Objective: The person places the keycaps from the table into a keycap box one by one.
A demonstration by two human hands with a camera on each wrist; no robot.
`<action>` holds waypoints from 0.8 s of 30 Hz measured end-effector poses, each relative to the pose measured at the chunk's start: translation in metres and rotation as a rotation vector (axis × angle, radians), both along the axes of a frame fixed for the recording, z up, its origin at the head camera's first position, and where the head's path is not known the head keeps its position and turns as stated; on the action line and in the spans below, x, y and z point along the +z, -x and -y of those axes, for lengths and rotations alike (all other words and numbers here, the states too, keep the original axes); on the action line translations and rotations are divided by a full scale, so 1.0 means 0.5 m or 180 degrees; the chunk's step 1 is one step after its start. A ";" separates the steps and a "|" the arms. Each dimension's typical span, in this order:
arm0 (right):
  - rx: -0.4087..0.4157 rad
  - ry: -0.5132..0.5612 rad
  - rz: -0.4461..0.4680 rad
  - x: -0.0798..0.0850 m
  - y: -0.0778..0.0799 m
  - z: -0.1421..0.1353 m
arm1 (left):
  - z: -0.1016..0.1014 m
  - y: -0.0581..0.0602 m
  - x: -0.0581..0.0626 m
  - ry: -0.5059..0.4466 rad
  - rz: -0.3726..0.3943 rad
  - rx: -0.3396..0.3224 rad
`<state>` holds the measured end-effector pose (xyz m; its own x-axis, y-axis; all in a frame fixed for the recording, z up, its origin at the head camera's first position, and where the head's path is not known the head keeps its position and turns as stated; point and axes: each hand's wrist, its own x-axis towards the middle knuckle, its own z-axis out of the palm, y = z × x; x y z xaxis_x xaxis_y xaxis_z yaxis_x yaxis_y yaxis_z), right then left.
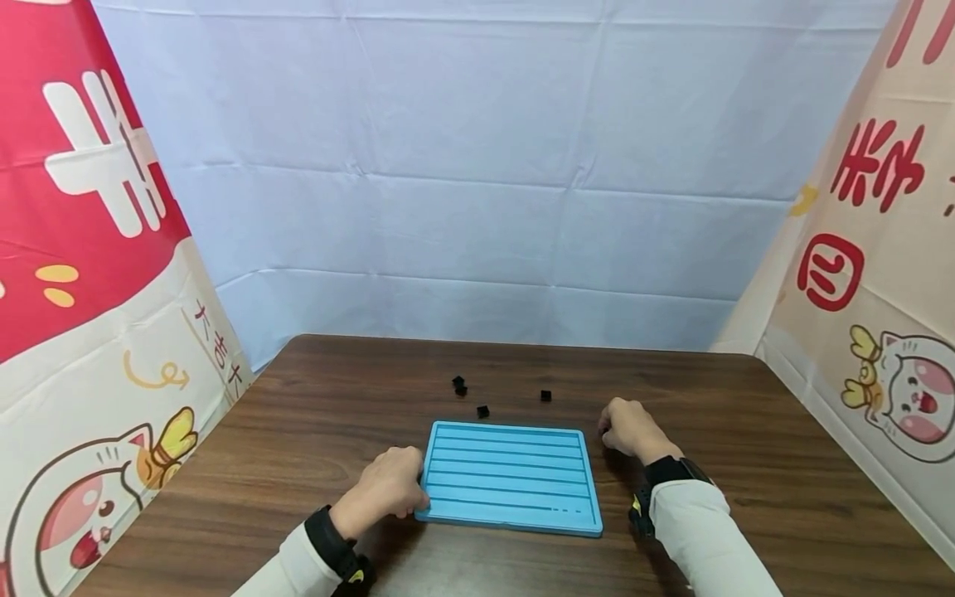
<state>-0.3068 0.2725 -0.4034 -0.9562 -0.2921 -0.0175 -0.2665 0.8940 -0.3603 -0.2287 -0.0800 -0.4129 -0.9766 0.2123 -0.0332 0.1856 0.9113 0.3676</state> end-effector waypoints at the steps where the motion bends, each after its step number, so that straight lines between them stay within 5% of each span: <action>1: 0.0016 0.0017 -0.0017 0.002 -0.001 0.000 | -0.001 0.001 0.000 0.0017 0.0001 -0.0003; 24: 0.0139 0.0304 -0.0208 0.019 -0.025 0.031 | -0.010 0.002 0.012 0.0163 0.0207 0.0031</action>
